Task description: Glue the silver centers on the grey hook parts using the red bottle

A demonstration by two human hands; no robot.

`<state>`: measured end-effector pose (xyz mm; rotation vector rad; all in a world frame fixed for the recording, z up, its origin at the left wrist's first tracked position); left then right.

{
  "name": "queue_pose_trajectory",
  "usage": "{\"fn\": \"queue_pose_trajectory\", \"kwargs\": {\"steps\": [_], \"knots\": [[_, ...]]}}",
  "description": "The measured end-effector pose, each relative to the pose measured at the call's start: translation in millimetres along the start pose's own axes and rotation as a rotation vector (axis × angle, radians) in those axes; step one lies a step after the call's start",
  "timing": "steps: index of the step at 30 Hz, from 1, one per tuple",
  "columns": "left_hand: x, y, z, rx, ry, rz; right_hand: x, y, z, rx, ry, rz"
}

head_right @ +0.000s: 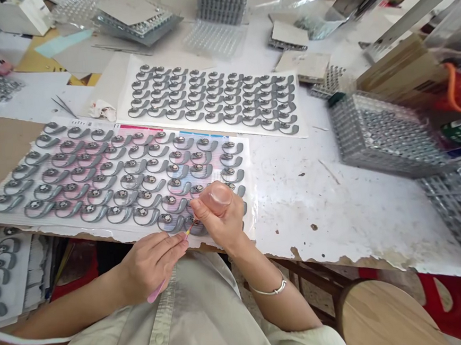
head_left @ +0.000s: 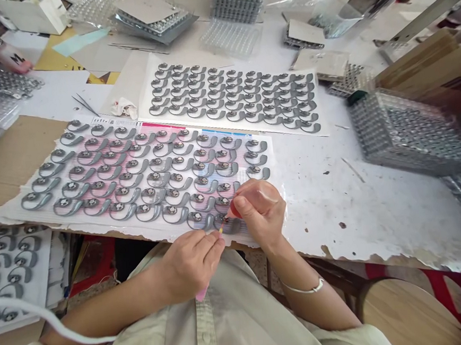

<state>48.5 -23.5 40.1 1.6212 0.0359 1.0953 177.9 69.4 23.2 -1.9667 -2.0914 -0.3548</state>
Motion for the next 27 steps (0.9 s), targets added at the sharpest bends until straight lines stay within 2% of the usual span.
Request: {"fn": "queue_pose_trajectory", "kwargs": {"steps": [11,27], "knots": [[-9.0,-7.3,5.0,0.072,0.007,-0.007,-1.2,-2.9,4.7,0.001,-0.053,-0.023],[-10.0,-8.3,4.2,0.057,0.017,-0.002,-2.2,0.5,6.1,-0.052,-0.034,-0.007]]}}
Point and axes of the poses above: each hand's wrist, its own x-axis towards the middle knuckle, its own y-axis out of the back of the hand, z = x × y, the point moved 7 cm from there along x, towards the middle knuckle, and after that the axes turned 11 degrees about x, right-handed, at the moved point
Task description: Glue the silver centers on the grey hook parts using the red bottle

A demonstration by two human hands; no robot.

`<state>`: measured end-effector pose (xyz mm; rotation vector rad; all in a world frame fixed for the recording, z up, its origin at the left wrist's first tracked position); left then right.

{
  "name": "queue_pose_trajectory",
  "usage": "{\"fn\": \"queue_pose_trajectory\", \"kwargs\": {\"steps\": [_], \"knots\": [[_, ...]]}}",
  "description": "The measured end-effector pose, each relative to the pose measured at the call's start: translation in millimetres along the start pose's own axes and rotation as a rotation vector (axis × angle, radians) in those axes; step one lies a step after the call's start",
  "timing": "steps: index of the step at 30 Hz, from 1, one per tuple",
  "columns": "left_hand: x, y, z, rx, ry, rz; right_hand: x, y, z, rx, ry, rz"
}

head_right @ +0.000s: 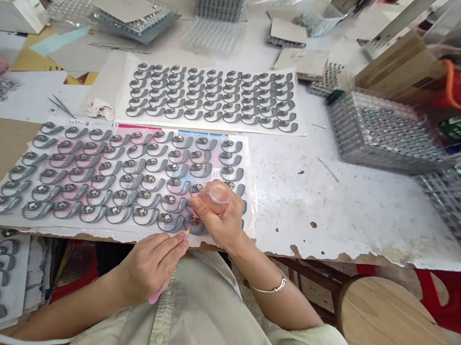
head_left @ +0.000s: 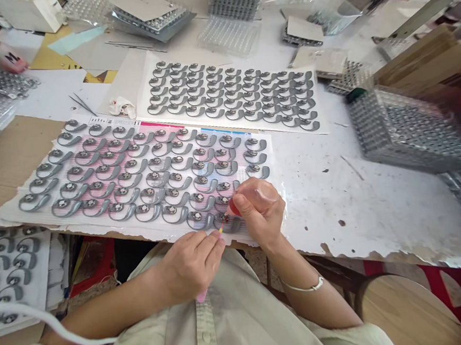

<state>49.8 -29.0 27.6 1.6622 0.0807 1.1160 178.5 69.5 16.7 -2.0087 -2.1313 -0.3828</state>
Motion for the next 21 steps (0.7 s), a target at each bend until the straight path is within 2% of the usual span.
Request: {"fn": "queue_pose_trajectory", "kwargs": {"steps": [8,15,21], "knots": [[8.3,6.0,-1.8,-0.021,-0.040,-0.013,0.7,-0.9,-4.0,0.031,0.025,0.016],[5.3,4.0,-2.0,-0.029,-0.050,-0.036,0.3,0.6,-3.8,-0.011,0.042,0.033],[8.4,7.5,-2.6,-0.020,-0.053,-0.012,0.1,1.2,-6.3,-0.026,0.075,0.045]]}}
Point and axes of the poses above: each hand's wrist, its own x-axis towards the middle knuckle, its own y-axis out of the back of the hand, z = x × y, the point moved 7 cm from there along x, towards the middle knuckle, and after that the axes turned 11 degrees about x, right-handed, at the moved point
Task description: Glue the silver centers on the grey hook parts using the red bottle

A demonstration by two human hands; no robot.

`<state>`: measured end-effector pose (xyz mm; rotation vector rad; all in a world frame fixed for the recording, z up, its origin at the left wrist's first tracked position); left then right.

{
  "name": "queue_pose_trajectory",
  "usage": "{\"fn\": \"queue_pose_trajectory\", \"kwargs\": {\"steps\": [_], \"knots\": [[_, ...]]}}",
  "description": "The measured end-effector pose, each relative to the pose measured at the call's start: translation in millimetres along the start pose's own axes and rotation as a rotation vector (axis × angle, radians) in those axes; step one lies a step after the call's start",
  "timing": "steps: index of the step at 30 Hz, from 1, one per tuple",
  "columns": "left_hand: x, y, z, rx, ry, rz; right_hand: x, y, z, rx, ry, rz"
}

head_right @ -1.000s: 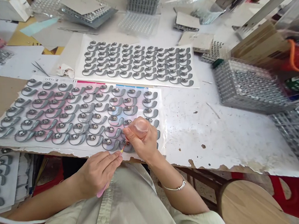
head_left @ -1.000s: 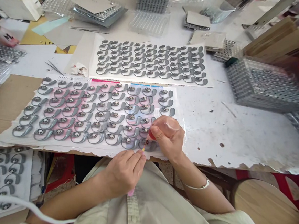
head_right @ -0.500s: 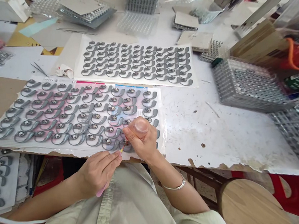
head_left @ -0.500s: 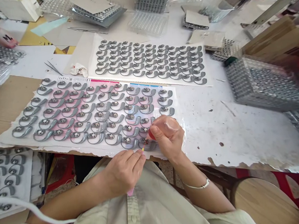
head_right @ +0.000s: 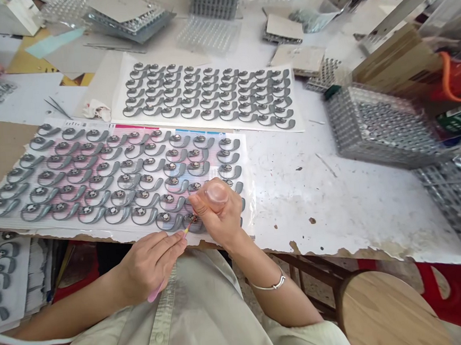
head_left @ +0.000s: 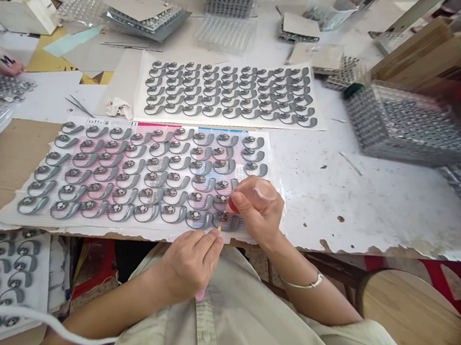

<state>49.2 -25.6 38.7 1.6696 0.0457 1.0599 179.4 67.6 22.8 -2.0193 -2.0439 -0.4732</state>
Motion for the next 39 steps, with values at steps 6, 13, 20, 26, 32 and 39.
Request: {"fn": "queue_pose_trajectory", "kwargs": {"steps": [6,13,20,26,32,39], "knots": [[1.9,1.4,-0.2,0.015,0.003,0.004,1.4,-0.2,-4.5,-0.011,0.043,-0.002],[0.9,1.0,-0.5,-0.009,-0.003,-0.009,0.4,0.5,-7.5,-0.019,0.087,-0.015],[2.6,1.4,-3.3,-0.031,0.015,-0.026,0.6,1.7,-8.6,-0.020,0.129,-0.013],[5.1,0.3,-6.5,-0.089,0.029,-0.050,-0.7,5.6,-7.9,-0.009,0.153,0.003],[2.9,-1.8,-12.5,-0.192,0.050,-0.071,-3.4,7.4,-7.8,-0.017,0.204,-0.001],[-1.5,-6.0,-15.1,-0.249,0.059,-0.098,-3.9,6.9,-11.2,-0.008,0.230,-0.019]]}}
Point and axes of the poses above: each hand's wrist, its own x-axis towards the middle knuckle, its own y-axis out of the back of the hand, z = x × y, the point moved 7 cm from there along x, towards the middle knuckle, and after that the axes turned 11 degrees about x, right-handed, at the moved point
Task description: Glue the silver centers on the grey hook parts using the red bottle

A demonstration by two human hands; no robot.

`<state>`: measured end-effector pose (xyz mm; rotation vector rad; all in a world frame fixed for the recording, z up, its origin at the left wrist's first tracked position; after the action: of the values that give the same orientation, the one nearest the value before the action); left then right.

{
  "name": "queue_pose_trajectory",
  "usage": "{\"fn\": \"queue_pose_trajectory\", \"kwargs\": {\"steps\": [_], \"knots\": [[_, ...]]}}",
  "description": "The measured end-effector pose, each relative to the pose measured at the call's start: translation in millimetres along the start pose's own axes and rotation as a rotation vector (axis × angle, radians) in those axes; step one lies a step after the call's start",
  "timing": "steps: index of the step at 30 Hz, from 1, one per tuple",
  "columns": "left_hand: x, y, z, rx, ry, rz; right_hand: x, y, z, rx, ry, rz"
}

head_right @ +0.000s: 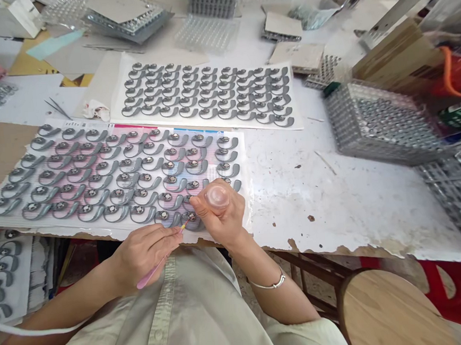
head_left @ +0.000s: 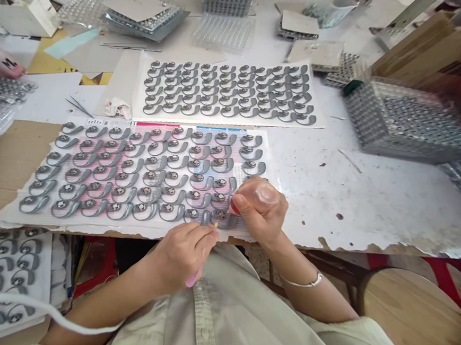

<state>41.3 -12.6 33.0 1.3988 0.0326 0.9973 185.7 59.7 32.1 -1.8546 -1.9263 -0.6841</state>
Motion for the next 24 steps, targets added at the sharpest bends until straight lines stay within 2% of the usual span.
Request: {"fn": "queue_pose_trajectory", "kwargs": {"steps": [17,24], "knots": [[10.5,9.5,-13.3,-0.177,0.021,0.016,0.1,-3.6,-8.7,0.023,0.067,-0.051],[10.9,5.6,-26.0,-0.311,0.121,-0.085,-0.1,-4.8,-10.4,0.042,0.074,-0.060]]}}
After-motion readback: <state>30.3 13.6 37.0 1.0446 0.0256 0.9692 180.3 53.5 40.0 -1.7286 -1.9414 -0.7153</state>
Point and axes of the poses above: each hand's wrist, its own x-axis towards the middle knuckle, its own y-axis out of the back of the hand, z = x × y, the point moved 7 cm from there along x, towards the middle knuckle, and after that the axes turned 11 degrees about x, right-handed, at the moved point
